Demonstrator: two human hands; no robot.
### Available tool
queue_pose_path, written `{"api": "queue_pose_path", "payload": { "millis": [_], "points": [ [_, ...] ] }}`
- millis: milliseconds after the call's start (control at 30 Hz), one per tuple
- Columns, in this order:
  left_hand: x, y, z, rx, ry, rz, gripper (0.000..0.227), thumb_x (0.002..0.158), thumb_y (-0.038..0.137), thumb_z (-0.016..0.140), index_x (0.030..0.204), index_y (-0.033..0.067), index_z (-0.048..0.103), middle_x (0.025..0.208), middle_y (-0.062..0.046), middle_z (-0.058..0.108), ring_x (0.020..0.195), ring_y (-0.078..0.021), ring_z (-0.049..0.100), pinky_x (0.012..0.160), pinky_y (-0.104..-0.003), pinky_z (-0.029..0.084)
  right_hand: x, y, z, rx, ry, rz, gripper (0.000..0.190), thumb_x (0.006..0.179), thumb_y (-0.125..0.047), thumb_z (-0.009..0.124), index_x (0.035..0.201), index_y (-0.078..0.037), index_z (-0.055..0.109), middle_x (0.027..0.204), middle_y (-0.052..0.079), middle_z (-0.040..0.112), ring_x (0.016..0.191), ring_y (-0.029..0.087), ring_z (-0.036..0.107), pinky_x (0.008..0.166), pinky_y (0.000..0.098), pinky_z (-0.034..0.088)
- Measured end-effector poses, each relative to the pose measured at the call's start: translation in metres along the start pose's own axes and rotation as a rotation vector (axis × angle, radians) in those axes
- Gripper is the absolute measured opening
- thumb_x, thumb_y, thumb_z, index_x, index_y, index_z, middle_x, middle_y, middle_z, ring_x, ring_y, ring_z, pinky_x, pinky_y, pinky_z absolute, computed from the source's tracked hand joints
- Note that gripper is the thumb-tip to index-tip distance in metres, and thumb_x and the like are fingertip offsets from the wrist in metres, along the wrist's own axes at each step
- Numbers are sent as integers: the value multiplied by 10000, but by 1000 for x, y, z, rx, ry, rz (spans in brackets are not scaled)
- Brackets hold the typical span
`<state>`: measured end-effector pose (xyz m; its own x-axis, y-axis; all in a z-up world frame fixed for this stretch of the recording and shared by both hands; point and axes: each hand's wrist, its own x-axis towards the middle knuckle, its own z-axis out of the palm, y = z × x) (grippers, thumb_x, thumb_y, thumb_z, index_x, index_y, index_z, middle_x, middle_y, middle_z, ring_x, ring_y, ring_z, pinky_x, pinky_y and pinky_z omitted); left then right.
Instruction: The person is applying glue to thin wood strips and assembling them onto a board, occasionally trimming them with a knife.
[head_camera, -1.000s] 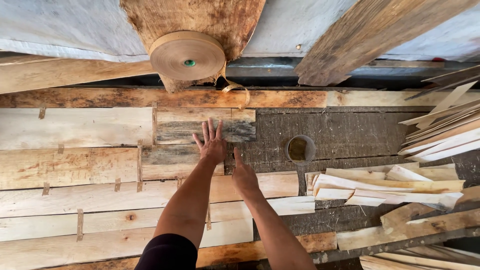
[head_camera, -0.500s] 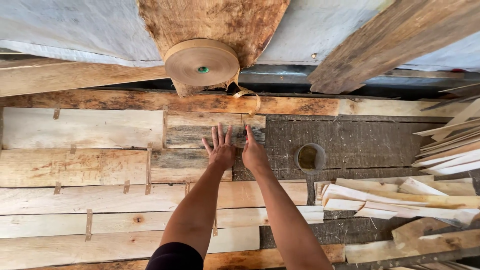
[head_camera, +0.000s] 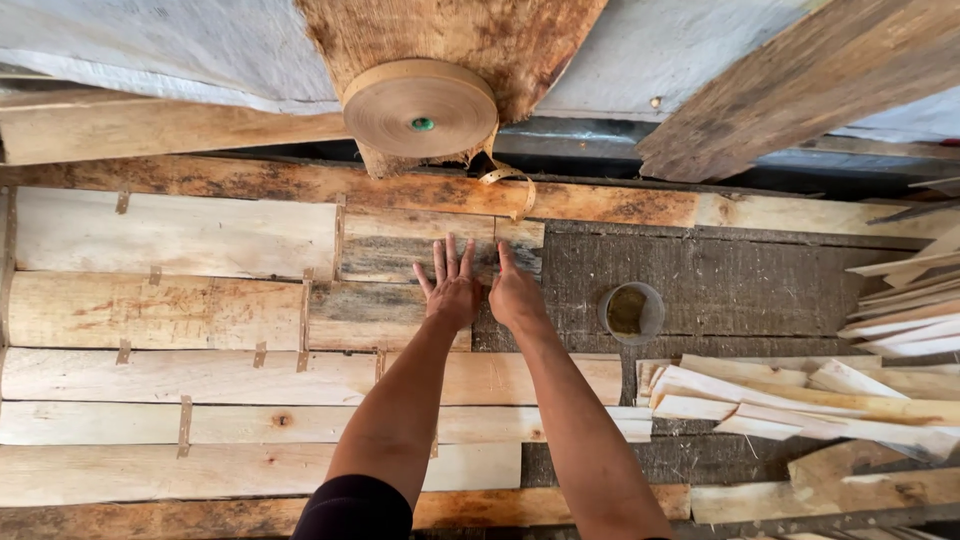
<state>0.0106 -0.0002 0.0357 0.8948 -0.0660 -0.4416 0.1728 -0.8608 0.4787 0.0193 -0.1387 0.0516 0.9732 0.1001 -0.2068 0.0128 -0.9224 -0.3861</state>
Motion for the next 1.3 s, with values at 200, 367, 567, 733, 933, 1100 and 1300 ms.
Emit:
{"api": "queue_pose_path", "payload": {
  "millis": [200, 367, 567, 733, 933, 1100, 1300],
  "points": [
    [-3, 5, -10, 30, -51, -11, 797, 1029, 360, 435, 1663, 302, -44, 1723, -68, -220, 1586, -313, -186, 1194, -672, -151, -41, -28, -25, 40, -205, 194, 751, 960, -157, 542, 1632, -185, 207, 953, 251, 735, 824, 440, 716, 747, 554, 577],
    [0, 3, -5, 35, -44, -5, 742, 1051, 365, 391, 1654, 311, -38, 1716, -68, -218, 1582, -303, -193, 1195, -675, -161, -61, -37, -35, 55, -225, 196, 755, 978, -146, 543, 1654, -189, 210, 872, 270, 731, 782, 426, 721, 734, 523, 582],
    [-4, 6, -8, 73, -49, -8, 754, 1037, 319, 384, 1661, 309, -40, 1719, -73, -213, 1580, -304, -195, 1193, -659, -166, -80, -44, -40, 158, -288, 291, 771, 976, -117, 521, 1646, -226, 156, 828, 205, 723, 695, 350, 725, 669, 497, 608],
    [0, 3, -4, 47, -22, -2, 736, 1044, 330, 386, 1657, 304, -22, 1719, -71, -197, 1583, -304, -180, 1199, -663, -160, -93, -42, -27, 194, -310, 310, 744, 1022, -140, 477, 1658, -218, 98, 796, 172, 700, 667, 341, 706, 620, 495, 632],
    [7, -3, 8, -7, 76, 57, 741, 1041, 353, 431, 1660, 299, 26, 1730, -97, -153, 1595, -343, -143, 1194, -690, -130, -101, -30, -28, 77, -229, 212, 779, 978, -142, 556, 1654, -203, 174, 806, 232, 717, 723, 386, 687, 705, 535, 575],
    [10, -14, 21, 12, 75, 68, 735, 1050, 340, 422, 1662, 308, 16, 1726, -101, -161, 1581, -352, -149, 1174, -696, -144, -96, -3, -11, 149, -211, 218, 721, 988, -164, 522, 1632, -258, 212, 993, 229, 731, 831, 417, 725, 730, 541, 578],
    [2, -1, 2, 15, -9, 1, 747, 1042, 361, 421, 1655, 305, -3, 1732, -79, -178, 1591, -326, -159, 1186, -685, -146, -45, -38, -57, 117, -274, 331, 648, 1081, -252, 422, 1675, -263, 166, 1039, 248, 761, 879, 410, 746, 790, 483, 620]
  ]
}}
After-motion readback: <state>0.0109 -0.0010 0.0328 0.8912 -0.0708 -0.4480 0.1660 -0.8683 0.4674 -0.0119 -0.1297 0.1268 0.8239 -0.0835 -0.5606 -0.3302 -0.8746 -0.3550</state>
